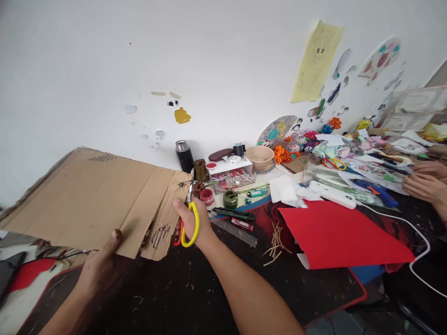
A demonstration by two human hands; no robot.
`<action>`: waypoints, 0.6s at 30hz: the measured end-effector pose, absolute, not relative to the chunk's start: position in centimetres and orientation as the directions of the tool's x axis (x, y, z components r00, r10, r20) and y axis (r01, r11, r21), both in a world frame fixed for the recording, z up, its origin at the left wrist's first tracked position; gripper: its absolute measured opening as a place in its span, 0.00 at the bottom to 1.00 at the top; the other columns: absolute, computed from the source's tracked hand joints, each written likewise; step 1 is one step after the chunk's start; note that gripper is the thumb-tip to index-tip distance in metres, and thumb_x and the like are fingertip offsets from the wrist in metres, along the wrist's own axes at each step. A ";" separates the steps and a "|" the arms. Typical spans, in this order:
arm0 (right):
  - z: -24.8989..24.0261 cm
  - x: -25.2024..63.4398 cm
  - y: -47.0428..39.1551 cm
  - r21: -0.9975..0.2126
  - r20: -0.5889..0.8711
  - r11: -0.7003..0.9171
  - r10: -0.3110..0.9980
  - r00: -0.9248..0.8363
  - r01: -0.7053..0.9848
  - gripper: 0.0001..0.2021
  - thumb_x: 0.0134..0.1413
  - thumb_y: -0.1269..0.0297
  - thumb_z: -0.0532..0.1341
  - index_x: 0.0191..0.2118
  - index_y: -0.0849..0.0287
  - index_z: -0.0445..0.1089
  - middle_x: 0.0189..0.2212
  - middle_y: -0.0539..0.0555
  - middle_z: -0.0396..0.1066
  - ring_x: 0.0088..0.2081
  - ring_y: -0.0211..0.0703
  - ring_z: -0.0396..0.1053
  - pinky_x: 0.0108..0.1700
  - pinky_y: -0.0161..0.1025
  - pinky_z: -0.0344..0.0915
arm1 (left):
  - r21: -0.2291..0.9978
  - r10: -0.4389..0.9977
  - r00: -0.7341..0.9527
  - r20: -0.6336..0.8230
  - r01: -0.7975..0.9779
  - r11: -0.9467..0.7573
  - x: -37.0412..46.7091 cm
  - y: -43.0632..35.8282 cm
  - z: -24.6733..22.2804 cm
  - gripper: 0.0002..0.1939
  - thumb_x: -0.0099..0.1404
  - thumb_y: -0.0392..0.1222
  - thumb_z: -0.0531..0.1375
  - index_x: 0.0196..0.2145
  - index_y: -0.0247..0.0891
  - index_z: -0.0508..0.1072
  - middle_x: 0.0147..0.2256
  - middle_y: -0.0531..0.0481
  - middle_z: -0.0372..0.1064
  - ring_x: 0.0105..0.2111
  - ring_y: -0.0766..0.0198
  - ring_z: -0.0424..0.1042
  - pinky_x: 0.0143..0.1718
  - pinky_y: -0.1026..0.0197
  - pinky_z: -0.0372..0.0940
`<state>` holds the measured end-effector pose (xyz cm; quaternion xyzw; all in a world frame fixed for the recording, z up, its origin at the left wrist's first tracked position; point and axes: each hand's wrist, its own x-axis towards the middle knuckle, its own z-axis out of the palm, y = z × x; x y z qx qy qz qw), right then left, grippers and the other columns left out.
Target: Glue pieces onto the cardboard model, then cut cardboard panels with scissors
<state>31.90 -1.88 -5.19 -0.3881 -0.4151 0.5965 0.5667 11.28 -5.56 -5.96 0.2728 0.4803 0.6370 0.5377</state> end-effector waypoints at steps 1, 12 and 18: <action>-5.2 31.9 -1.9 -0.940 0.013 -0.006 0.998 -0.054 -0.341 0.25 0.52 0.35 0.69 0.32 0.53 0.66 0.14 0.43 0.63 0.14 0.39 0.60 0.16 0.37 0.63 | 0.916 0.945 -0.289 -0.152 -0.400 0.025 11.3 -5.6 -5.9 0.26 0.48 0.45 0.79 0.44 0.39 0.80 0.43 0.46 0.82 0.47 0.45 0.81 0.41 0.55 0.81; -5.4 31.2 -2.4 -0.955 0.018 -0.001 0.998 -0.061 -0.297 0.24 0.53 0.37 0.67 0.30 0.52 0.64 0.13 0.44 0.61 0.13 0.40 0.59 0.15 0.38 0.62 | 0.941 0.879 -0.471 -0.069 -0.323 -0.099 13.1 -6.3 -3.8 0.14 0.47 0.30 0.74 0.31 0.41 0.78 0.44 0.48 0.83 0.59 0.44 0.76 0.53 0.57 0.77; -5.9 30.9 -2.4 -0.951 0.016 -0.001 0.999 -0.051 -0.309 0.22 0.55 0.38 0.66 0.32 0.53 0.66 0.13 0.44 0.62 0.13 0.41 0.59 0.15 0.38 0.61 | 0.975 0.879 -0.467 -0.095 -0.222 -0.013 11.3 -6.7 -5.0 0.23 0.42 0.20 0.73 0.35 0.38 0.83 0.41 0.48 0.84 0.62 0.46 0.74 0.52 0.66 0.76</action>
